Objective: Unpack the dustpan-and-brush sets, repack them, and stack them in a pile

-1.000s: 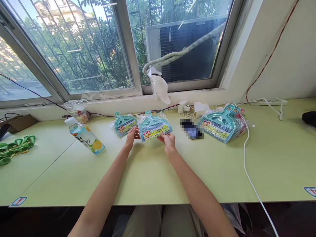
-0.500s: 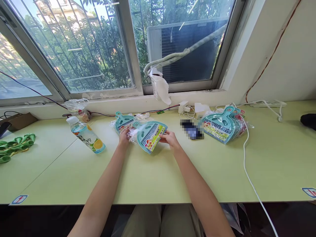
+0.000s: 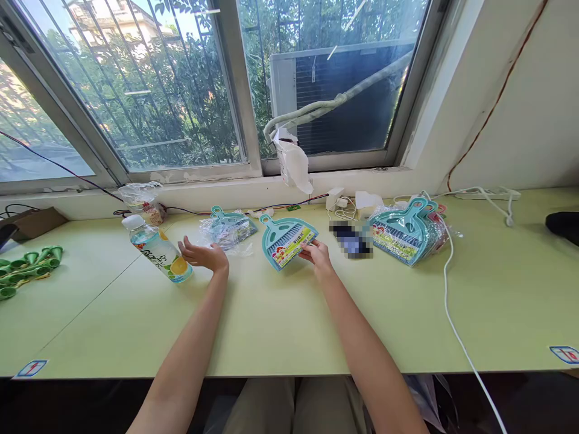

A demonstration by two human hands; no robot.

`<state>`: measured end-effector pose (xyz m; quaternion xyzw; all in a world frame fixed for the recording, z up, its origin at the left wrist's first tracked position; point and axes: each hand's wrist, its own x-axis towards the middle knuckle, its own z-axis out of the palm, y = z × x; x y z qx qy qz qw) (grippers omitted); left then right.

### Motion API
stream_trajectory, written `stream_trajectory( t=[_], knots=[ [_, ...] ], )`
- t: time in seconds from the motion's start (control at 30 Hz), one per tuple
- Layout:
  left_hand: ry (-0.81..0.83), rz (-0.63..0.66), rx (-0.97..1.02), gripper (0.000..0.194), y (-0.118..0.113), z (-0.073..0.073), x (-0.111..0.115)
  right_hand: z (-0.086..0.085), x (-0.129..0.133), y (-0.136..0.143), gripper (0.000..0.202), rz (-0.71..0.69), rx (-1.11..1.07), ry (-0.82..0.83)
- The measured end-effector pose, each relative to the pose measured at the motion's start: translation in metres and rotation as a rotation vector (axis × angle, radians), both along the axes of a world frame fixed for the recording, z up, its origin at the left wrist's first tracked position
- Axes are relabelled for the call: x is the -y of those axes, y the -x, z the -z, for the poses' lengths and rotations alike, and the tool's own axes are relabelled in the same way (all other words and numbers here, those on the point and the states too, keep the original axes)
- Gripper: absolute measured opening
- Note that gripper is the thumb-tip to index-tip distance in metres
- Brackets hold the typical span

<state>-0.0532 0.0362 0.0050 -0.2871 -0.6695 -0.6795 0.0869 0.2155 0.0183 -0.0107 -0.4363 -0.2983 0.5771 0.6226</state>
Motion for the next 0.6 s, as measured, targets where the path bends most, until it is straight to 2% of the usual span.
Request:
stream_trajectory(
  t=[0.03,0.07,0.17,0.2,0.27,0.33,0.37,0.43,0.5,0.6],
  knots=[
    [0.003,0.042,-0.072,0.060,-0.006,-0.003,0.003,0.000,0.000,0.001,0.021,0.005,0.001,-0.010],
    [-0.004,0.140,-0.139,0.050,-0.013,-0.005,0.006,-0.001,0.000,0.002,0.021,0.011,0.004,-0.022],
    [-0.010,0.633,-0.176,0.019,-0.038,-0.003,0.006,-0.003,0.000,0.004,0.021,0.040,0.014,-0.074],
    [-0.001,0.781,-0.099,0.018,-0.047,0.000,0.005,-0.004,0.000,0.004,0.021,0.048,0.016,-0.092],
    [0.048,1.024,0.124,0.034,-0.063,0.010,0.002,-0.006,0.000,0.004,0.022,0.053,0.012,-0.123],
    [0.182,1.220,0.348,0.045,-0.073,0.020,-0.002,-0.007,0.000,0.004,0.023,0.037,0.003,-0.141],
    [0.235,1.276,0.431,0.046,-0.075,0.024,-0.003,-0.007,0.000,0.005,0.024,0.020,0.004,-0.145],
    [0.297,1.297,0.535,0.045,-0.077,0.031,-0.006,-0.008,0.000,0.006,0.024,-0.015,0.028,-0.147],
    [0.289,1.240,0.554,0.040,-0.076,0.036,-0.009,-0.007,-0.001,0.009,0.022,-0.037,0.079,-0.146],
    [0.176,1.096,0.444,0.031,-0.073,0.036,-0.011,-0.003,-0.005,0.010,0.018,-0.060,0.173,-0.138]
  ],
)
